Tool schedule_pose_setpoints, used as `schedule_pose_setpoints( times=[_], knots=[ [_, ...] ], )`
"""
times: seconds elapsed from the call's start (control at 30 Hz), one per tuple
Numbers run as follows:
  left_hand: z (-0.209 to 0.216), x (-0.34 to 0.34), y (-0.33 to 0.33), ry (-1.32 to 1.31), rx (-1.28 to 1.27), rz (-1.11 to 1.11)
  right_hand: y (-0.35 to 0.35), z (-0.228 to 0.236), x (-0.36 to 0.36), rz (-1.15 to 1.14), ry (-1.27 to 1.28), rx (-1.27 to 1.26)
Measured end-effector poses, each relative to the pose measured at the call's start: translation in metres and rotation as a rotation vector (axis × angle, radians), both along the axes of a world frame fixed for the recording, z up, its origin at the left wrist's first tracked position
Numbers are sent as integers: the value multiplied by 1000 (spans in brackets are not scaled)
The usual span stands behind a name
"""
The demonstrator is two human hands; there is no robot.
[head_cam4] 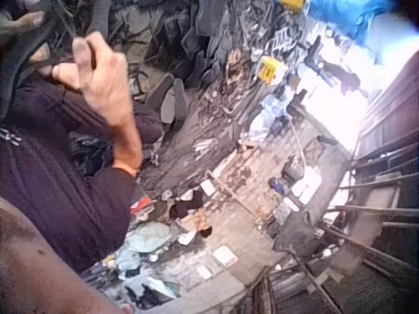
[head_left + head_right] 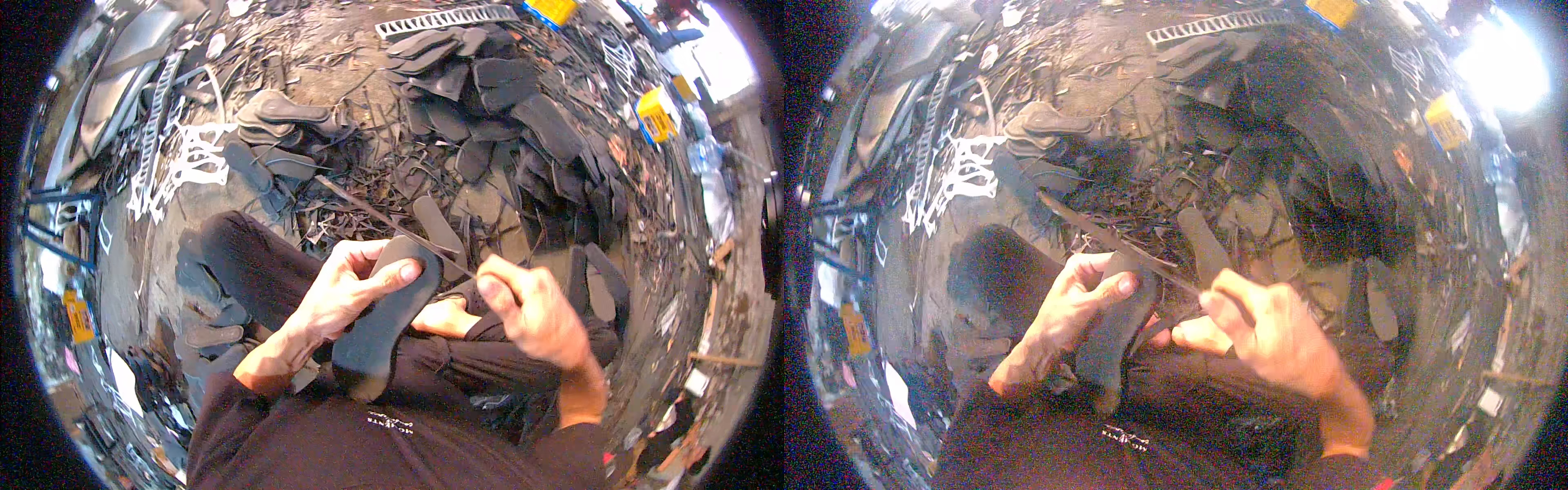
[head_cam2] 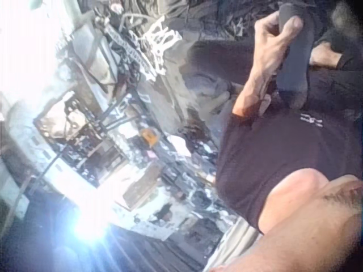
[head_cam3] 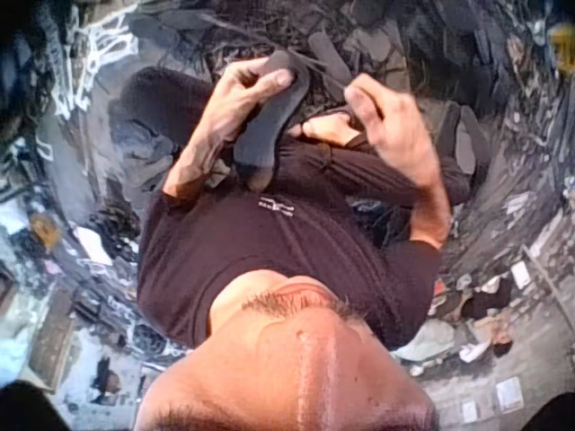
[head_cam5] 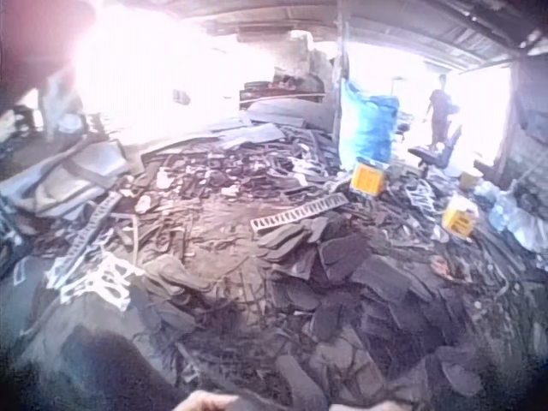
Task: The person sits cross-legged on the floor and uses a knife to trim edges and remove excess material from black rubber shoe parts. They handle each piece one at a time, rotating it to trim different sides and discarding trimmed strips onto the surrounding pile.
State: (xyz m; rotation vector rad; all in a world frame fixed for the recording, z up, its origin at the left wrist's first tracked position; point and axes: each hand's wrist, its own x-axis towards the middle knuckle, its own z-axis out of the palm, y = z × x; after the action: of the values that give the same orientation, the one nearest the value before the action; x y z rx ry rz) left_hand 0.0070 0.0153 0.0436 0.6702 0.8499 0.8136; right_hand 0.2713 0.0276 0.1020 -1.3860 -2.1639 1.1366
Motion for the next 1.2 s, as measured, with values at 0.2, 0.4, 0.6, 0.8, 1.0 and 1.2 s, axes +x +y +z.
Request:
schedule_pose_setpoints(
  times=[0.2, 0.4, 0.6, 0.8, 1.0, 1.2],
  knots=[
    [16, 22, 0, 198, 274, -117, 59, -31, -3, 121, 67, -234],
    [-31, -30, 41, 57, 180, 1144, 44, -54, 19, -344, 563, -479],
    [-56, 24, 23, 230, 45, 719, -6, -82, -58, -413, 317, -66],
    [-15, 41, 36, -277, -76, 812, -69, -134, -64, -524, 290, -23],
    [-22, 49, 17, -291, -94, 709, -68, -129, -46, -514, 83, 181],
    [-35, 41, 9, -151, 1, 556, -47, -64, -46, -364, 123, 48]
  ],
)
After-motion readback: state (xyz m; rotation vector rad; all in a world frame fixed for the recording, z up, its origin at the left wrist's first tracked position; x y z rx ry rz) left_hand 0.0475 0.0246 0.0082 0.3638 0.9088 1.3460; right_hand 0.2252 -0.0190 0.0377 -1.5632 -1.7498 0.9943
